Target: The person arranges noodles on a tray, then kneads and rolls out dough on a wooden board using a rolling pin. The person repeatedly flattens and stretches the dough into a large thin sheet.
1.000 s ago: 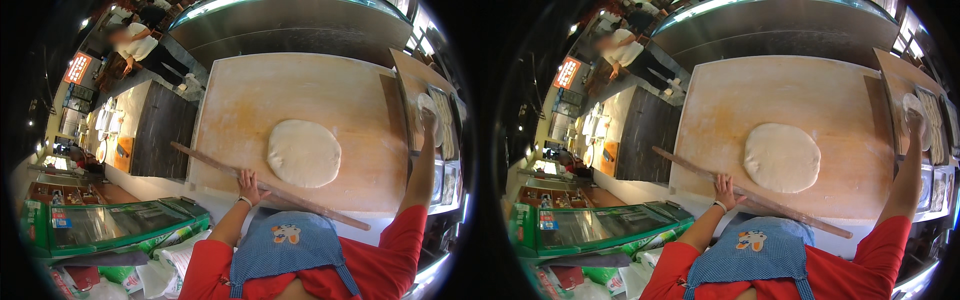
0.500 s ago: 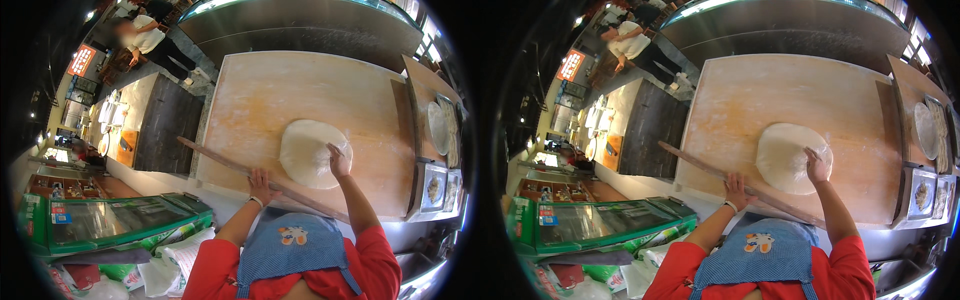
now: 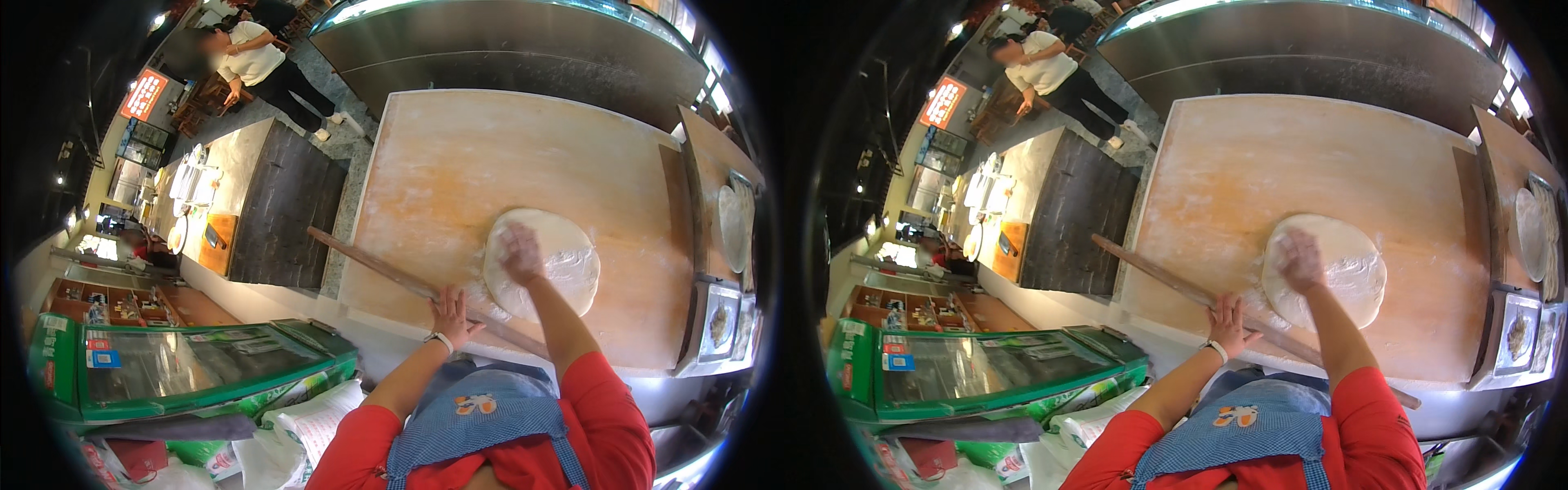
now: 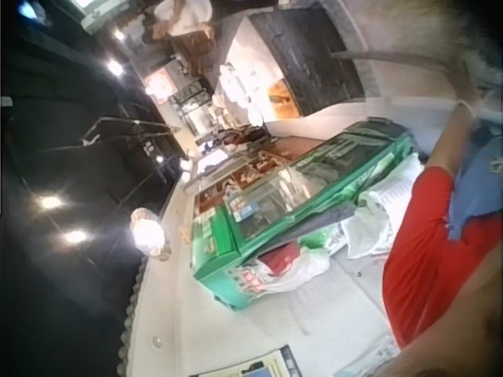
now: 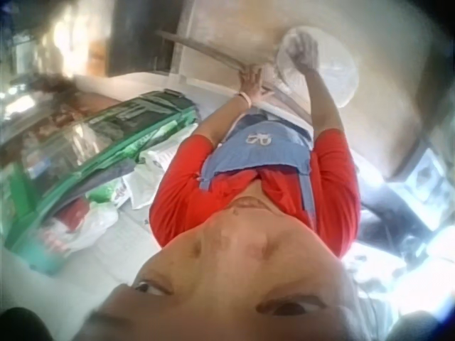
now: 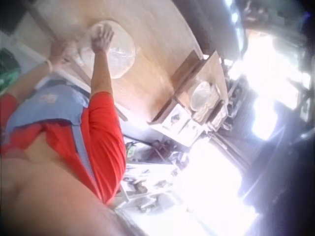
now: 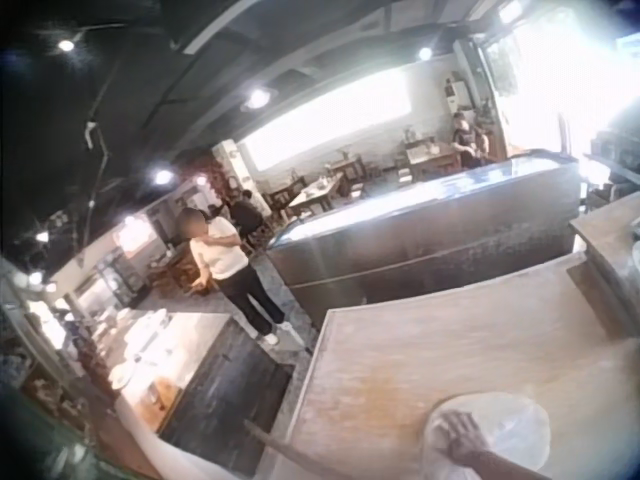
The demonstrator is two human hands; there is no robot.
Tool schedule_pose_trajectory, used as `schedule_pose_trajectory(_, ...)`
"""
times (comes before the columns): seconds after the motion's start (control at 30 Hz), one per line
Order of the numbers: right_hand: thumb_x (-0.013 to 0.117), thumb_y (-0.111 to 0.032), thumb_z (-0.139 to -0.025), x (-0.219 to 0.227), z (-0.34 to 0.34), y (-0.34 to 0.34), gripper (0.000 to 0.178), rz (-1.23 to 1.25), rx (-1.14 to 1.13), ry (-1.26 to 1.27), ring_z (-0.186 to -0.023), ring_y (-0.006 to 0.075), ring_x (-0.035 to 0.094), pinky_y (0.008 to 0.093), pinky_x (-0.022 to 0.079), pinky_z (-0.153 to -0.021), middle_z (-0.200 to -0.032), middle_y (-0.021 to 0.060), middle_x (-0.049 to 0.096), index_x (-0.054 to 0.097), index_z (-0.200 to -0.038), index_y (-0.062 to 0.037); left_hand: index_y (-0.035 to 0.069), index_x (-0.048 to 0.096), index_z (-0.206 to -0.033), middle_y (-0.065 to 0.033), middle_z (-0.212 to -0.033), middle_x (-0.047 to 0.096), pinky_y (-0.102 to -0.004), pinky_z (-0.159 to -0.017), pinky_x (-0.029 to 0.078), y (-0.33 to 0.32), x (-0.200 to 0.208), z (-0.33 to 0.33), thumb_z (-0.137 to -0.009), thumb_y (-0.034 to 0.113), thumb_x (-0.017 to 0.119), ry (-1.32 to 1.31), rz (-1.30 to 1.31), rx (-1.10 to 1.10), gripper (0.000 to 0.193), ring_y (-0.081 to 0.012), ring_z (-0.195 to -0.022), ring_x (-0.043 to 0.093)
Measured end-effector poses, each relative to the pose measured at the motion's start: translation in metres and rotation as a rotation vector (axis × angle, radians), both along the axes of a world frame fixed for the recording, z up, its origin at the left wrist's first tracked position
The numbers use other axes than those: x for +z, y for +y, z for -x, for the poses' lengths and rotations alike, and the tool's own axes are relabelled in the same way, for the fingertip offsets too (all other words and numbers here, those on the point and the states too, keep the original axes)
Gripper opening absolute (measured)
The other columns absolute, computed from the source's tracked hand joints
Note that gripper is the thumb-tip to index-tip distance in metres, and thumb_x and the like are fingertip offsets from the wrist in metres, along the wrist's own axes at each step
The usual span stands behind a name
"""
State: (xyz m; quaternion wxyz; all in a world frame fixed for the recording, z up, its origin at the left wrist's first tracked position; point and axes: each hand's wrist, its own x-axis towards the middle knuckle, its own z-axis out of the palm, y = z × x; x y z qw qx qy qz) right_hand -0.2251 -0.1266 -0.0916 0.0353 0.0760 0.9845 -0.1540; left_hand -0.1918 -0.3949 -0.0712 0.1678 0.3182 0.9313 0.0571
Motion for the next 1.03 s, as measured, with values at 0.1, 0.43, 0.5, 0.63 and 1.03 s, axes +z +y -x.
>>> schedule_pose_trajectory(0.1, 0.055, -0.050, -0.092, -0.014, -0.034, 0.057, 0.069, -0.181, -0.365, 0.098, -0.149, 0.0351, 0.017, 0.0574, 0.012, -0.119, -0.163, 0.0100, 0.018, 0.033, -0.152, -0.0250, 0.006, 0.022, -0.154, -0.0264, -0.156, 0.019, -0.0744, -0.109, 0.011, -0.017, -0.006, 0.001, -0.083, 0.057, 0.065, 0.034, -0.045, -0.071, 0.097, -0.0445, -0.147, 0.015)
schedule_pose_trajectory(0.43, 0.063, -0.036, -0.091, -0.065, -0.122, 0.119, 0.073, -0.074, -0.798, 0.094, -0.138, 0.0410, 0.034, 0.0584, 0.023, -0.114, -0.151, 0.0181, 0.034, 0.030, -0.153, -0.0156, 0.012, 0.056, -0.116, -0.0096, -0.118, 0.052, -0.0522, -0.108, 0.031, -0.060, -0.023, 0.059, -0.073, 0.031, 0.080, 0.101, -0.284, -0.298, 0.053, -0.0291, -0.118, 0.047)
schedule_pose_trajectory(0.5, 0.067, -0.030, -0.089, -0.067, -0.125, 0.111, 0.073, 0.038, -0.709, 0.201, -0.136, 0.0417, 0.036, 0.0556, 0.027, -0.113, -0.149, 0.0191, 0.037, 0.033, -0.151, -0.0137, 0.013, 0.058, -0.109, -0.0069, -0.110, 0.054, -0.0491, -0.102, 0.034, -0.064, -0.020, 0.061, -0.071, 0.031, 0.081, 0.097, -0.292, -0.320, 0.048, -0.0274, -0.111, 0.050)
schedule_pose_trajectory(0.63, 0.072, -0.014, -0.082, -0.051, -0.142, 0.075, 0.075, 0.186, -0.677, 0.127, -0.137, 0.0402, 0.038, 0.0440, 0.037, -0.111, -0.148, 0.0214, 0.040, 0.038, -0.148, -0.0119, 0.016, 0.062, -0.101, -0.0032, -0.103, 0.057, -0.0459, -0.093, 0.035, -0.063, -0.012, 0.051, -0.069, 0.035, 0.081, 0.065, -0.329, -0.289, 0.042, -0.0260, -0.105, 0.051)
schedule_pose_trajectory(1.03, 0.050, -0.035, -0.098, -0.003, -0.249, -0.025, 0.042, -0.194, -0.823, 0.176, -0.136, 0.0339, 0.040, 0.0512, 0.022, -0.117, -0.141, 0.0136, 0.051, 0.055, -0.133, -0.0116, 0.023, 0.066, -0.107, -0.0048, -0.110, 0.060, -0.0480, -0.092, 0.035, 0.021, -0.024, 0.050, -0.081, 0.032, 0.077, 0.140, -0.653, -0.237, 0.029, -0.0237, -0.102, 0.056)
